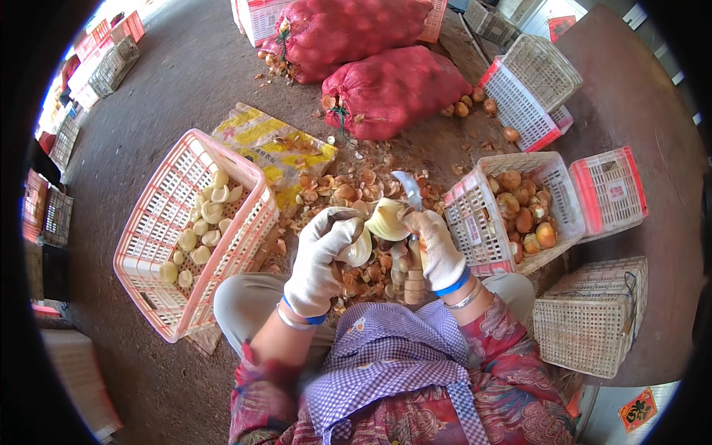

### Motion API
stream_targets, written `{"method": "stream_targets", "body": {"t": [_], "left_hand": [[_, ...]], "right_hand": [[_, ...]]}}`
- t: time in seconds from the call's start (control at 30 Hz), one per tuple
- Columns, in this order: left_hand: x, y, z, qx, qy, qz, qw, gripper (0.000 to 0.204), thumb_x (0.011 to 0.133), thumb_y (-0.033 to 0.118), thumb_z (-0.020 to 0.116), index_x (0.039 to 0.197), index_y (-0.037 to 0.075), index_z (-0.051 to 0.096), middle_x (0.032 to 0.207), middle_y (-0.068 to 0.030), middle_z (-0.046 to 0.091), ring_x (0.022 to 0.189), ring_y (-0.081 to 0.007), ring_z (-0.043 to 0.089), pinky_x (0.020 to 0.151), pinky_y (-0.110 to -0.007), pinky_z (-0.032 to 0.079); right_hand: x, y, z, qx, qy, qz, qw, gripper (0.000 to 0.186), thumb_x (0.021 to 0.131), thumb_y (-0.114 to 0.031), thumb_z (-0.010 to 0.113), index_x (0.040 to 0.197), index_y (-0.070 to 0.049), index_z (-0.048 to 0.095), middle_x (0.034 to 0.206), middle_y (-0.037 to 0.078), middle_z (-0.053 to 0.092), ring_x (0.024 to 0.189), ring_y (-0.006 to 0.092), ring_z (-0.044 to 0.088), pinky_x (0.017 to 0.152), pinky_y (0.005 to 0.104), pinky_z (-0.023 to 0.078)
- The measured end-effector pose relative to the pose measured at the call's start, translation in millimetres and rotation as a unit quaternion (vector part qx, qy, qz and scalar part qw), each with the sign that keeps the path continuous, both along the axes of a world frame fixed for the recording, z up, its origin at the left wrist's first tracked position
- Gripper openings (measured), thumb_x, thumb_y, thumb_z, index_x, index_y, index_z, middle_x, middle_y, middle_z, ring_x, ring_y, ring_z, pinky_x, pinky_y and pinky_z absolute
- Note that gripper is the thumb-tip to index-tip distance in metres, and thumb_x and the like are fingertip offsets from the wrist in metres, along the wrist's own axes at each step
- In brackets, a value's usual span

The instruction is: The person sits on the floor and peels multiple onions using a knife. They remove the outer layers and place the peeled onions into a nearby basket.

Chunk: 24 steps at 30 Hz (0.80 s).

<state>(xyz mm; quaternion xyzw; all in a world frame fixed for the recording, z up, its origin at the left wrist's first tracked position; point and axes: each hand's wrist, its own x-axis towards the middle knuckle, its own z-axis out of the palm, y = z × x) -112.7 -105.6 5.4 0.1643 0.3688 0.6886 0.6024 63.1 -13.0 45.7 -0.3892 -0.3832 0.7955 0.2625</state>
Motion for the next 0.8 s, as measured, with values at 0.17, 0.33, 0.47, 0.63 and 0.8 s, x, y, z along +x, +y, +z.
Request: {"method": "stream_targets", "body": {"t": [0.17, 0.33, 0.47, 0.63, 0.8], "left_hand": [[1.1, 3.0, 15.6, -0.034, 0.143, -0.013, 0.989, 0.039, 0.094, 0.015, 0.075, 0.129, -0.001, 0.068, 0.102, -0.0034, 0.071, 0.090, -0.0102, 0.066, 0.079, -0.025, 0.054], [12.6, 8.4, 11.4, 0.005, 0.092, -0.026, 0.995, 0.042, 0.097, 0.016, 0.074, 0.136, 0.001, 0.065, 0.116, -0.0020, 0.072, 0.101, -0.0113, 0.066, 0.088, -0.027, 0.053], [5.7, 7.8, 5.4, 0.001, 0.044, -0.051, 0.998, 0.039, 0.099, 0.012, 0.071, 0.135, -0.003, 0.065, 0.119, -0.0046, 0.073, 0.105, -0.0128, 0.067, 0.095, -0.029, 0.052], [3.5, 4.9, -0.7, -0.017, 0.019, -0.076, 0.997, 0.039, 0.097, 0.010, 0.072, 0.133, -0.002, 0.067, 0.115, -0.0046, 0.074, 0.102, -0.0119, 0.068, 0.091, -0.027, 0.053], [10.8, 3.4, 4.1, -0.034, 0.031, -0.049, 0.998, 0.037, 0.096, 0.010, 0.072, 0.132, -0.001, 0.068, 0.114, -0.0041, 0.074, 0.100, -0.0108, 0.068, 0.090, -0.027, 0.053]], "right_hand": [[-14.8, 1.6, -8.9, 0.078, 0.032, -0.101, 0.991, 0.033, 0.103, -0.022, 0.057, 0.118, 0.004, 0.067, 0.085, 0.012, 0.073, 0.051, 0.0150, 0.062, 0.043, 0.0308, 0.053], [-13.8, -10.5, -16.7, 0.075, -0.036, -0.044, 0.996, 0.023, 0.098, -0.011, 0.065, 0.117, 0.001, 0.071, 0.099, 0.005, 0.073, 0.084, 0.0108, 0.069, 0.072, 0.0266, 0.057], [-13.4, -26.5, -32.0, 0.183, -0.063, -0.067, 0.979, 0.026, 0.101, -0.013, 0.066, 0.122, 0.002, 0.071, 0.102, 0.001, 0.073, 0.088, 0.0068, 0.065, 0.078, 0.0245, 0.055], [-0.6, -20.8, -10.1, 0.240, -0.171, -0.019, 0.955, 0.026, 0.104, -0.018, 0.064, 0.118, 0.002, 0.071, 0.095, 0.003, 0.073, 0.085, 0.0083, 0.065, 0.075, 0.0269, 0.055], [20.6, -16.5, 3.5, 0.415, -0.227, 0.042, 0.880, 0.028, 0.107, -0.024, 0.060, 0.109, 0.002, 0.069, 0.082, 0.014, 0.073, 0.076, 0.0183, 0.071, 0.069, 0.0337, 0.055]]}}
